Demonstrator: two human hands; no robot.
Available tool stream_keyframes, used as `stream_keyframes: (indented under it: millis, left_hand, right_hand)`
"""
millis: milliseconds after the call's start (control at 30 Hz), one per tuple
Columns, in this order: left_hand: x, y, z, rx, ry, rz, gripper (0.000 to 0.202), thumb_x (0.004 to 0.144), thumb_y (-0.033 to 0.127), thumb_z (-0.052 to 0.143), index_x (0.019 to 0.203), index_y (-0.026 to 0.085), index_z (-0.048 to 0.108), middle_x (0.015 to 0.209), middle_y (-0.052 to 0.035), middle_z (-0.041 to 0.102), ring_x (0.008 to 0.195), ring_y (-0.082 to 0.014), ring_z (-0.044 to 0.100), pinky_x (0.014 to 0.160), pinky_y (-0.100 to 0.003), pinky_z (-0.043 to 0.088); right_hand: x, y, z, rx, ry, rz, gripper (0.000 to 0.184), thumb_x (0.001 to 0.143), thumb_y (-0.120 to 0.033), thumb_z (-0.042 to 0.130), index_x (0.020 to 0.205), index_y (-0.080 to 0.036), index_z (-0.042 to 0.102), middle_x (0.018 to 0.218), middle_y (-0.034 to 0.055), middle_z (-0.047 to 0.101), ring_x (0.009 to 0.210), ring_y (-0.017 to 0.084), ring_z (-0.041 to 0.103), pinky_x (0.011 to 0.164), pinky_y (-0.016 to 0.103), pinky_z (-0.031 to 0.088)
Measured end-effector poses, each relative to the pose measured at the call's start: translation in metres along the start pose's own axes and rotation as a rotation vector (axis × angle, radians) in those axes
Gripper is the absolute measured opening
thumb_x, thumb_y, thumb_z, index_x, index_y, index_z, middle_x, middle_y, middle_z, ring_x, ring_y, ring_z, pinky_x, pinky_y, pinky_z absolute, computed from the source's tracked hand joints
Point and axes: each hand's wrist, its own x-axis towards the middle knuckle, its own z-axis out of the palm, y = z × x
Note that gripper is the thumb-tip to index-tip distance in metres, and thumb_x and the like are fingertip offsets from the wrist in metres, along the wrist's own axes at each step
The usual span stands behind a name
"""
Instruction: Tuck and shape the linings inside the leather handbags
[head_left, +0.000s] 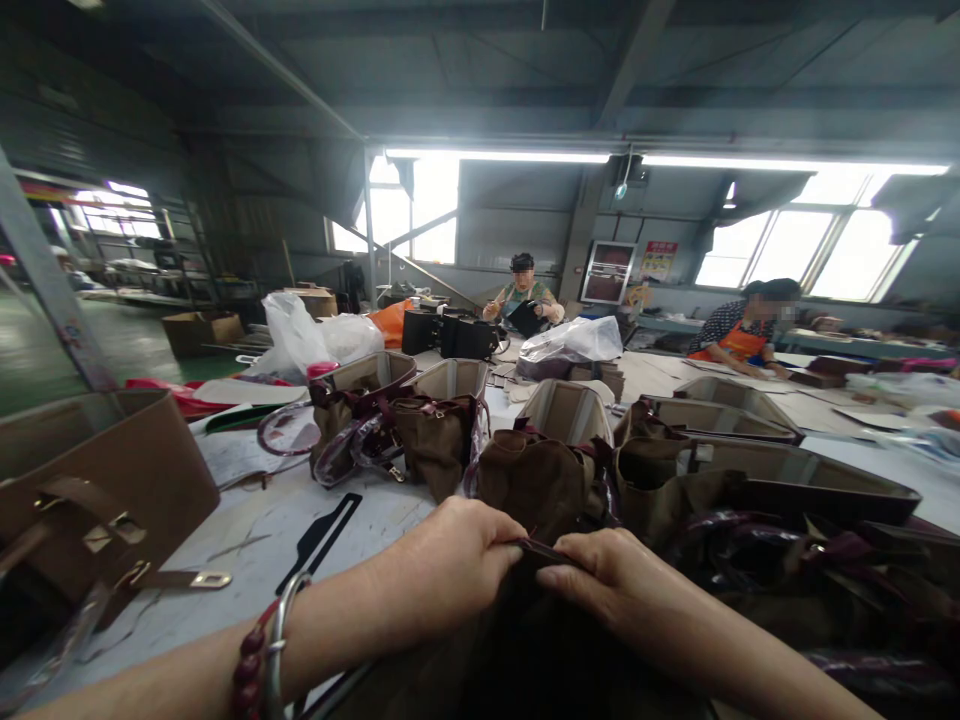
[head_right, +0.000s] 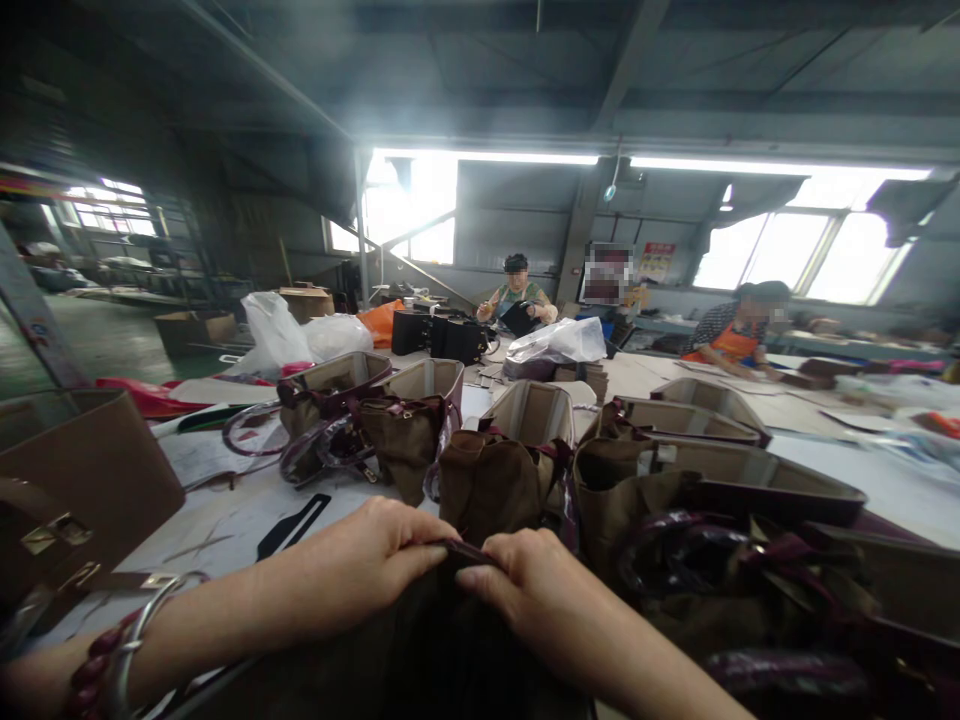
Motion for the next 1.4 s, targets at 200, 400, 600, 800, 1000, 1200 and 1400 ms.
stream_keyframes:
  millis: [200, 400, 600, 800, 1000, 1200, 1400]
  left_hand:
    - [0.003, 0.0, 0.0, -0.016, -0.023, -0.064, 0.029, 0.074, 0.023, 0.039, 0.08, 0.016, 0.066, 0.068, 0.001, 0.062, 0.063, -0.0119, 0.052, 0.055, -0.018, 0.035]
    - [0.01, -0.003, -0.005, -0.031, -0.074, -0.125, 0.027, 0.071, 0.026, 0.043, 0.075, 0.013, 0.066, 0.058, 0.0021, 0.053, 0.053, -0.0089, 0.041, 0.048, -0.018, 0.028]
    - [0.019, -0.003, -0.003, -0.102, -0.103, -0.047, 0.029, 0.07, 0.03, 0.046, 0.081, 0.012, 0.067, 0.06, 0.0023, 0.053, 0.054, -0.0086, 0.039, 0.048, -0.017, 0.028]
    - [0.026, 0.001, 0.004, 0.008, -0.015, -0.08, 0.029, 0.069, 0.03, 0.045, 0.074, 0.012, 0.067, 0.061, 0.0, 0.058, 0.052, -0.0098, 0.042, 0.05, -0.019, 0.031]
    - [0.025, 0.007, 0.005, 0.044, -0.033, -0.089, 0.028, 0.068, 0.032, 0.046, 0.07, 0.012, 0.066, 0.053, 0.0015, 0.052, 0.047, -0.0091, 0.038, 0.045, -0.02, 0.027]
    - [0.022, 0.008, 0.005, 0.041, -0.024, -0.089, 0.026, 0.068, 0.031, 0.046, 0.067, 0.012, 0.065, 0.052, 0.0018, 0.05, 0.048, -0.0089, 0.038, 0.047, -0.019, 0.028]
    - [0.02, 0.005, 0.004, 0.019, -0.011, -0.097, 0.026, 0.068, 0.03, 0.046, 0.064, 0.011, 0.064, 0.05, 0.0027, 0.045, 0.047, -0.0083, 0.035, 0.044, -0.019, 0.026]
  right_hand:
    - [0.0, -0.004, 0.0, -0.021, 0.008, -0.012, 0.031, 0.082, -0.034, 0.04, 0.059, -0.015, 0.047, 0.052, -0.0042, 0.043, 0.047, 0.006, 0.036, 0.043, 0.016, 0.025]
    - [-0.003, -0.008, 0.0, -0.029, 0.001, -0.027, 0.032, 0.082, -0.033, 0.039, 0.055, -0.015, 0.042, 0.048, -0.0052, 0.039, 0.045, 0.005, 0.03, 0.04, 0.016, 0.022]
    - [-0.004, -0.004, -0.004, -0.01, 0.018, -0.022, 0.027, 0.078, -0.029, 0.046, 0.055, -0.014, 0.048, 0.049, -0.0051, 0.04, 0.046, 0.006, 0.033, 0.042, 0.017, 0.024]
    - [-0.027, 0.005, -0.013, 0.206, -0.006, 0.18, 0.022, 0.063, -0.027, 0.063, 0.08, -0.014, 0.06, 0.067, -0.0019, 0.058, 0.06, 0.012, 0.05, 0.05, 0.017, 0.035]
    - [-0.047, 0.012, -0.012, 0.226, 0.066, 0.286, 0.026, 0.071, -0.034, 0.053, 0.071, -0.01, 0.063, 0.057, -0.0007, 0.055, 0.054, 0.012, 0.048, 0.049, 0.019, 0.035]
    - [-0.045, 0.012, -0.011, 0.174, 0.091, 0.236, 0.027, 0.074, -0.035, 0.051, 0.07, -0.011, 0.063, 0.058, -0.0006, 0.056, 0.056, 0.012, 0.048, 0.049, 0.018, 0.035]
    - [-0.044, 0.012, -0.01, 0.099, 0.083, 0.198, 0.03, 0.078, -0.036, 0.045, 0.07, -0.011, 0.06, 0.058, -0.0005, 0.054, 0.054, 0.011, 0.046, 0.046, 0.017, 0.033]
